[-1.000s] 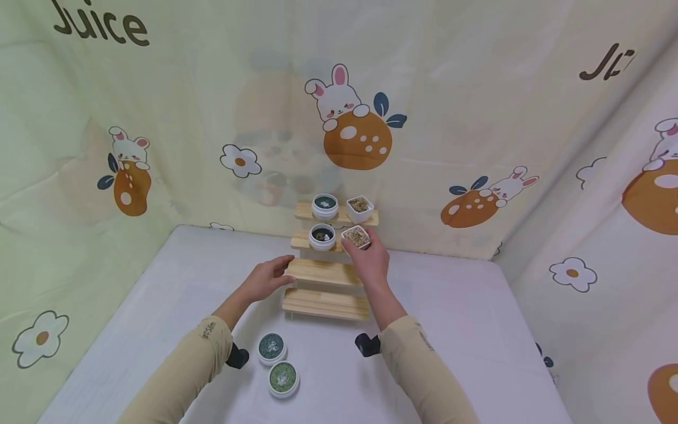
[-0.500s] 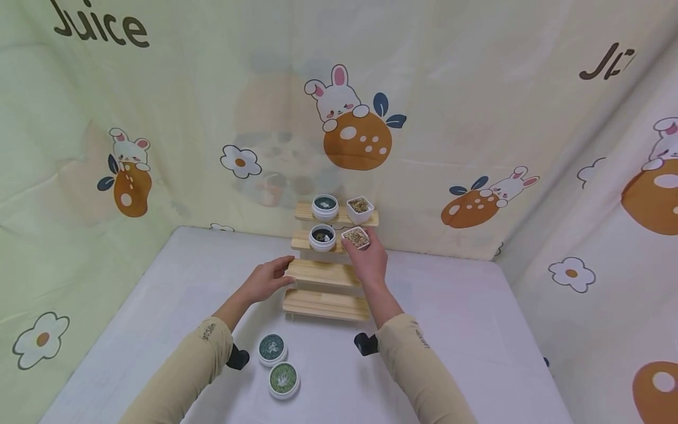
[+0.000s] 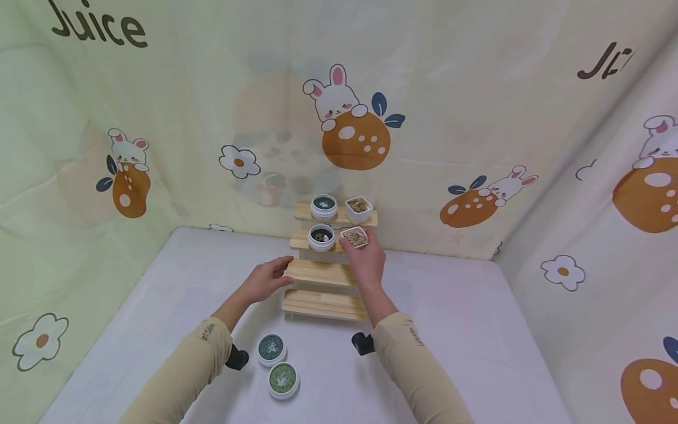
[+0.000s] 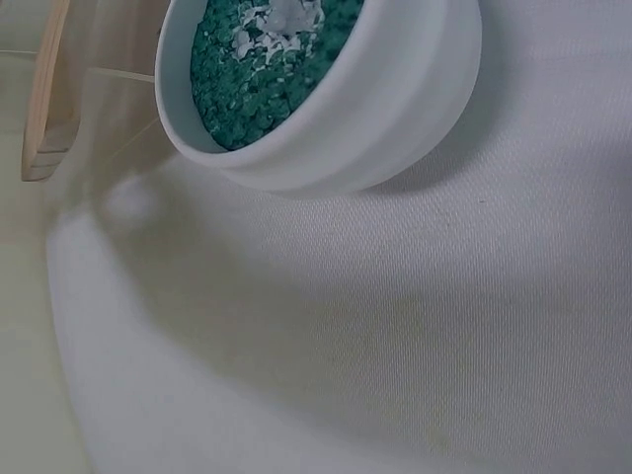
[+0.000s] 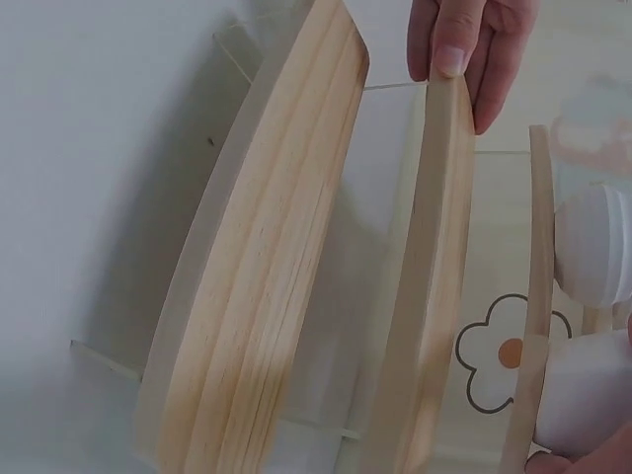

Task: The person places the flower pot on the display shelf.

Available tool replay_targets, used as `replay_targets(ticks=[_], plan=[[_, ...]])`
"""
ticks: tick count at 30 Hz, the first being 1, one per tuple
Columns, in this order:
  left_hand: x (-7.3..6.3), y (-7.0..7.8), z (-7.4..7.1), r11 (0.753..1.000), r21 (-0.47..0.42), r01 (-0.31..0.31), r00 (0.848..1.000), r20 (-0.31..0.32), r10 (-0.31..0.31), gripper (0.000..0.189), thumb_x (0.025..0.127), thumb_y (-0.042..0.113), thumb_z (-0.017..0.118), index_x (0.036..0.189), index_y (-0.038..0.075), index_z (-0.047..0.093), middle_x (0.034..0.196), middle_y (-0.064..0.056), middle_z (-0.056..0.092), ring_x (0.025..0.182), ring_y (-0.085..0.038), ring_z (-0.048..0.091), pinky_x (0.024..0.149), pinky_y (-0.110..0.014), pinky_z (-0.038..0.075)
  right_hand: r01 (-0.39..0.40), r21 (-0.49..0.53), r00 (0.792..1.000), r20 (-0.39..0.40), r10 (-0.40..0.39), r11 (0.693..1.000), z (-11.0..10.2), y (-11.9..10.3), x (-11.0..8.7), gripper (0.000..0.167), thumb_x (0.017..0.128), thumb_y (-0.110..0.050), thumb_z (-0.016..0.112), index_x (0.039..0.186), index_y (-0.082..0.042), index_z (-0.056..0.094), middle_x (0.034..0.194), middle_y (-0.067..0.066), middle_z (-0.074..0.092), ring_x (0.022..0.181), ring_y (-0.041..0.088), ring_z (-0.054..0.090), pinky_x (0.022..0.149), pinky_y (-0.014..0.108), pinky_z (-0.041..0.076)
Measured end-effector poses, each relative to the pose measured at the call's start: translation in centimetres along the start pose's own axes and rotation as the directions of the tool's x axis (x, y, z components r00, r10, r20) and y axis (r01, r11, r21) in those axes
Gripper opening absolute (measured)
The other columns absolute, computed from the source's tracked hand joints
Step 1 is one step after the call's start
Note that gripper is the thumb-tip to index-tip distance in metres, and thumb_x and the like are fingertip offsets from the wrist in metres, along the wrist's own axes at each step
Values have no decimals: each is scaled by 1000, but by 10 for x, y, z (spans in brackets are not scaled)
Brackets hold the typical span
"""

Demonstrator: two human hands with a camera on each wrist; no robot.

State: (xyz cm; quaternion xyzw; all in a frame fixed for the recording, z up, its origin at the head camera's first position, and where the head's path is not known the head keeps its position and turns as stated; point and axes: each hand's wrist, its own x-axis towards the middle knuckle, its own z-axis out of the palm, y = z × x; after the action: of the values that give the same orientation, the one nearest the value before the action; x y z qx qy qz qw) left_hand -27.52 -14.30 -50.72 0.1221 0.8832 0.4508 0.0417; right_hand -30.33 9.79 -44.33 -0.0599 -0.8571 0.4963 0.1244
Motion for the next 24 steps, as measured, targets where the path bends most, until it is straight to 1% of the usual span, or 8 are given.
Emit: replay_targets(ticks=[5,11,13,14,16,18,21,24], plan=[[0,0,0,1000,0,9,1000,-2,-9,60,93,18,69,144,-2,44,143,-20,49,129,-32,51,107,-37,46,17,-22,1000,-17,-18,1000,1,0,-1,54,83,-39,76,123,-7,60,108,16,67,98,30,60,84,42,51],[-1,0,-1,1000,5,2,1000,-2,-2,60,93,18,69,144,-1,44,143,-20,50,129,-31,51,107,-37,45,34,-12,999,-20,-35,999,-1,0,-5,45,82,-42,77,107,-9,60,92,12,66,84,26,58,67,34,47],[-1,0,-1,1000,6,-1,1000,-4,1,60,93,17,69,144,-2,44,143,-20,50,129,-31,51,107,-37,45,40,-7,999,-15,-40,999,-3,1,-7,45,83,-42,77,107,-9,59,92,11,66,83,25,57,66,34,45],[-1,1,-1,1000,7,-4,1000,-6,4,60,93,17,69,144,-2,44,142,-20,50,129,-31,52,107,-37,45,44,0,999,-9,-44,999,-4,1,-8,45,83,-42,77,107,-9,59,94,12,66,84,25,58,68,35,47],[0,1,-1,1000,5,-7,1000,-8,7,59,93,17,69,144,-2,45,142,-21,50,128,-31,52,107,-37,46,58,3,998,9,-58,998,-6,3,-10,47,83,-41,76,113,-9,58,104,12,67,94,26,61,76,38,50],[0,1,0,1000,7,-7,1000,-6,7,59,93,17,69,143,-2,45,142,-21,50,128,-31,52,107,-37,46,71,5,997,28,-71,997,-8,4,-12,54,84,-41,76,123,-8,57,118,15,66,109,28,61,89,41,51],[0,1,0,1000,15,-7,1000,-5,7,59,93,17,69,143,-2,45,142,-20,50,128,-31,52,107,-37,45,81,8,996,45,-81,997,-12,5,-16,71,84,-42,76,139,-7,49,137,19,56,127,32,52,106,44,45],[-1,1,0,1000,18,-6,1000,-6,6,60,93,17,69,144,-2,45,142,-20,50,129,-32,51,107,-38,45,72,10,996,44,-72,997,-16,6,-19,87,83,-45,75,149,-4,37,148,21,43,133,37,45,112,44,39]])
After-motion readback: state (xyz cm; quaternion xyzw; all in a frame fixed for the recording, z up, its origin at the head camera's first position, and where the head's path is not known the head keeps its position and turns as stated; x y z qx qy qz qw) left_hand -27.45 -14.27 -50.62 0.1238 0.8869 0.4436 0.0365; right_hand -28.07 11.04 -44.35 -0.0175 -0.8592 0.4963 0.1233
